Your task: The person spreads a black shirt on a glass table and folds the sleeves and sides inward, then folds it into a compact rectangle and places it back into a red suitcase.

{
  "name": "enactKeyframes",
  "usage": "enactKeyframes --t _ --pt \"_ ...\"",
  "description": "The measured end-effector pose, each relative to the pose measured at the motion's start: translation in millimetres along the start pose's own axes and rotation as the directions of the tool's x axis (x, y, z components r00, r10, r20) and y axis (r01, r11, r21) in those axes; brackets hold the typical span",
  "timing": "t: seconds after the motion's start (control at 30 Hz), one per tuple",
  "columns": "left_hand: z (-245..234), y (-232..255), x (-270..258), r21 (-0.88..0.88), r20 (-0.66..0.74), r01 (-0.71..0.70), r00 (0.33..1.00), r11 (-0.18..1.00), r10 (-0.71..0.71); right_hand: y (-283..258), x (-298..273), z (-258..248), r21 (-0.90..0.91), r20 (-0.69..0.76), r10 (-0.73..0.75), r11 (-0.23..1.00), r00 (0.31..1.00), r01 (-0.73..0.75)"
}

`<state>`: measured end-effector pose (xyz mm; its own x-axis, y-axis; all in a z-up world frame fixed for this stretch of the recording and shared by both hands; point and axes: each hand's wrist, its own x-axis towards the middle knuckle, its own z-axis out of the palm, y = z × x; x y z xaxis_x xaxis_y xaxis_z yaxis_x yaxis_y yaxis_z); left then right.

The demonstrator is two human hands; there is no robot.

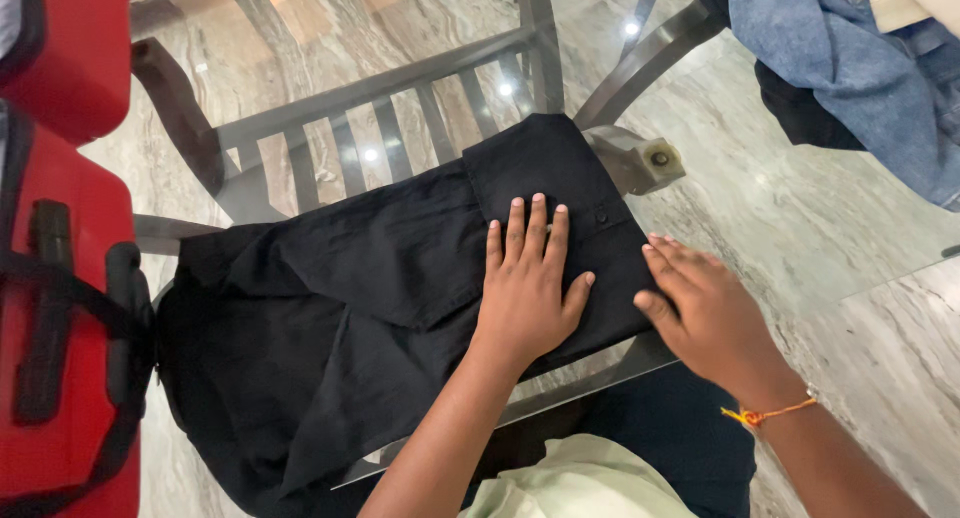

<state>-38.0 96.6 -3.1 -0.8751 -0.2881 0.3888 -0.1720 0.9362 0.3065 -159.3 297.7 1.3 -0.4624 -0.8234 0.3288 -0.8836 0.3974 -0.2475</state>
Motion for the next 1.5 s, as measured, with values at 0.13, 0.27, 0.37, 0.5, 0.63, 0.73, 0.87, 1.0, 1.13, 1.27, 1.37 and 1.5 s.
enactKeyframes --t 0.13,0.27,0.37,0.5,0.63,0.73,0.87,1.0,1.13,1.27,1.37,1.5 --pt "-9.3 1.8 5.5 -0.048 -0.061 0.02 0.998 0.999 -0.023 -10.5 33.1 -18.3 0.058 -0.222 0.053 0.997 0.974 -0.041" --pt "-7.6 -10.4 23.5 -0.025 -0.124 0.049 0.991 0.998 -0.052 -17.6 84.0 -22.8 0.065 -0.262 -0.108 0.99 0.959 0.129" --pt "2.8 -27.2 37.6 0.064 -0.096 0.088 0.992 0.994 -0.081 -19.7 121.3 -8.2 0.069 -0.209 -0.241 0.963 0.948 0.261" --pt "20.3 -39.7 31.0 0.075 -0.07 0.116 0.991 0.99 -0.111 -17.8 159.2 25.6 0.115 -0.061 -0.391 0.911 0.919 0.395" --pt "24.9 -40.9 30.1 0.114 -0.067 0.106 0.993 0.988 -0.099 -13.0 173.0 56.7 0.128 0.145 -0.368 0.927 0.918 0.352" --pt "20.5 -39.3 30.4 0.095 -0.059 0.116 0.992 0.989 -0.111 -7.9 176.7 71.0 0.116 0.239 -0.357 0.934 0.903 0.338" --pt "15.8 -37.0 30.9 0.075 -0.045 0.131 0.991 0.988 -0.128 3.7 182.6 72.6 0.044 0.31 -0.34 0.938 0.888 0.344" --pt "11.5 -35.9 31.4 0.1 -0.016 0.131 0.991 0.986 -0.13 25.2 192.1 66.5 -0.118 0.395 -0.214 0.952 0.893 0.281" --pt "9.4 -35.4 32.3 0.081 -0.014 0.139 0.99 0.987 -0.138 55.0 197.0 68.7 -0.069 0.306 -0.129 0.985 0.943 0.157" --pt "5.3 -33.8 32.2 0.075 -0.026 0.141 0.99 0.987 -0.14 65.0 195.0 76.9 0.012 0.186 -0.113 0.994 0.976 0.113" --pt "4.2 -32.8 33.4 0.058 -0.03 0.167 0.986 0.984 -0.165 67.8 191.4 82.7 -0.038 0.063 -0.103 0.994 0.993 0.105" --pt "2.9 -32.4 35.2 0.042 0.01 0.186 0.982 0.982 -0.186 78.2 179.8 90.6 0.029 -0.252 -0.06 0.997 0.966 0.07"
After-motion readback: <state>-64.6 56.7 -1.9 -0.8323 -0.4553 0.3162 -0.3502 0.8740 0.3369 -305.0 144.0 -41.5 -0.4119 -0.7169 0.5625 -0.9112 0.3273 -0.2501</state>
